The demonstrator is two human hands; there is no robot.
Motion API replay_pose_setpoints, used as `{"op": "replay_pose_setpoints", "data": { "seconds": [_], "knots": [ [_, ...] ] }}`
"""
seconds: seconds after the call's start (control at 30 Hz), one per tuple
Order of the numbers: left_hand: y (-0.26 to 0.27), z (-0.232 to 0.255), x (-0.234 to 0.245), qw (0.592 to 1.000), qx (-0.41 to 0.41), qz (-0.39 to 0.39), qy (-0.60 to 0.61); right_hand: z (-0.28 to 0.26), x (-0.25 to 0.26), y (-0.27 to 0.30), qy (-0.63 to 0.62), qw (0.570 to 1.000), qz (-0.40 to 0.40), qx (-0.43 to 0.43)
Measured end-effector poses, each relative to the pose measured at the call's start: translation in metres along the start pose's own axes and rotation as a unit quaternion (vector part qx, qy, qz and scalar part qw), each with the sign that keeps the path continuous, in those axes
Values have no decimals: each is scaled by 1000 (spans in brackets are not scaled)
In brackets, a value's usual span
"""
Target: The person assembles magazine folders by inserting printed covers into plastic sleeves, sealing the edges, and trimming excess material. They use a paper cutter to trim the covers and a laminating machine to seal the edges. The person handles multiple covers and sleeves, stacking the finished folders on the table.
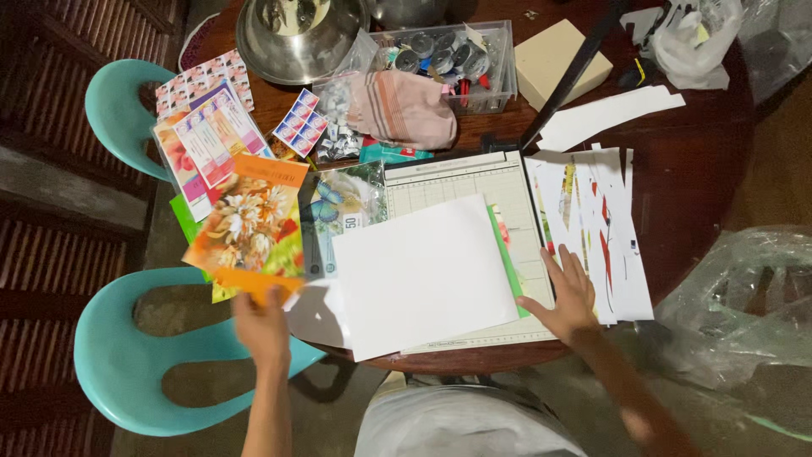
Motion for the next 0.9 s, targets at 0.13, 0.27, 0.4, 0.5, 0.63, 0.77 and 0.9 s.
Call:
{"op": "replay_pose_setpoints", "data": {
  "seconds": [0.13,0.27,0.4,0.5,0.63,0.77,0.9],
  "knots": [
    [11,47,-63,978,76,-66,184,9,-6,3,11,999,9,-47],
    [110,140,-207,903,-71,-387,173,8,-8,1,8,995,-15,-97],
    [149,188,-252,882,-121,-455,25,4,-5,5,-28,995,19,-98],
    [133,207,-248,894,-97,-436,21,1,-1,5,-39,994,21,-97],
    [90,221,-265,926,-120,-357,29,-2,1,6,-43,994,12,-101],
    [51,217,-296,936,-157,-315,-10,-5,5,9,-40,996,29,-76],
    [28,227,-312,946,-197,-255,-43,-9,6,7,-32,996,21,-80]
  ]
}}
Point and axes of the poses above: each hand's wrist, its own y-axis away from the middle knuckle, its own x-axis out of the back of the hand, z = x × y, the point moved 3 cm from there along -y, towards the middle knuckle, and after that the axes turned 8 degrees about -z, right-handed, at the moved point
